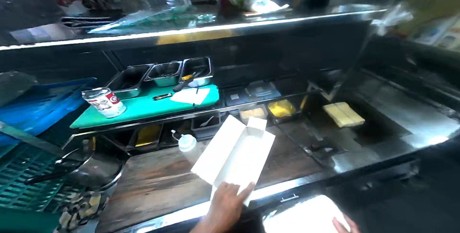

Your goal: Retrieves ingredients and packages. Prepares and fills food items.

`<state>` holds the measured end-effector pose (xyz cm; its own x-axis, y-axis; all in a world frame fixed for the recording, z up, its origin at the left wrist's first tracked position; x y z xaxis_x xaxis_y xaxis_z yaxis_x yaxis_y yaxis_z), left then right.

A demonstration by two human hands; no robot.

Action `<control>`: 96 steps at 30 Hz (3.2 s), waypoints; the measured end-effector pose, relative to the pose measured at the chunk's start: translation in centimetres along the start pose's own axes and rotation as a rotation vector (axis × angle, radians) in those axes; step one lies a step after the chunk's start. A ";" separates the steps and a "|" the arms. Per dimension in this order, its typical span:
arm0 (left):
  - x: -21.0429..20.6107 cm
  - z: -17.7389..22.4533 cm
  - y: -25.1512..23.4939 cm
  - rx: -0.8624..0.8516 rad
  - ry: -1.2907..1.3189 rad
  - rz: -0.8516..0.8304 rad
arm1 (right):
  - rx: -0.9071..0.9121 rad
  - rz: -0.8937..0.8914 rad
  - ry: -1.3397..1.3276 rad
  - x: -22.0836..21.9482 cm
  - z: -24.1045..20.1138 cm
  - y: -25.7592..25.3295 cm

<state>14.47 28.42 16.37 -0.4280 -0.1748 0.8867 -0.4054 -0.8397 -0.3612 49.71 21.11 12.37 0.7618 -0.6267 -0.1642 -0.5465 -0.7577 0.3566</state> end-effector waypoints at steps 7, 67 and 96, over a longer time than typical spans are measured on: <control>-6.5 1.0 -2.0 0.174 0.065 -0.459 | 0.104 0.074 -0.168 -0.9 -8.7 -1.0; -3.1 -6.7 -3.7 0.515 0.191 -0.306 | 0.287 -0.551 1.630 -32.7 -5.6 -13.5; -3.5 -11.3 -6.8 0.771 0.386 0.086 | 0.488 -0.867 1.743 -28.9 -3.0 -17.1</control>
<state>9.56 40.51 12.46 -0.7330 -0.1846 0.6547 0.2419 -0.9703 -0.0028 38.08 52.70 13.76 0.1177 0.4517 0.8844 0.2802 -0.8695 0.4068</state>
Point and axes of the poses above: each hand's wrist, its own y-axis away from the middle knuckle, its own x-axis out of the back of the hand, z = x × y, the point moved 1 cm from there along -y, towards the middle knuckle, and after that the axes turned 5 degrees about z, right-handed, at the moved point
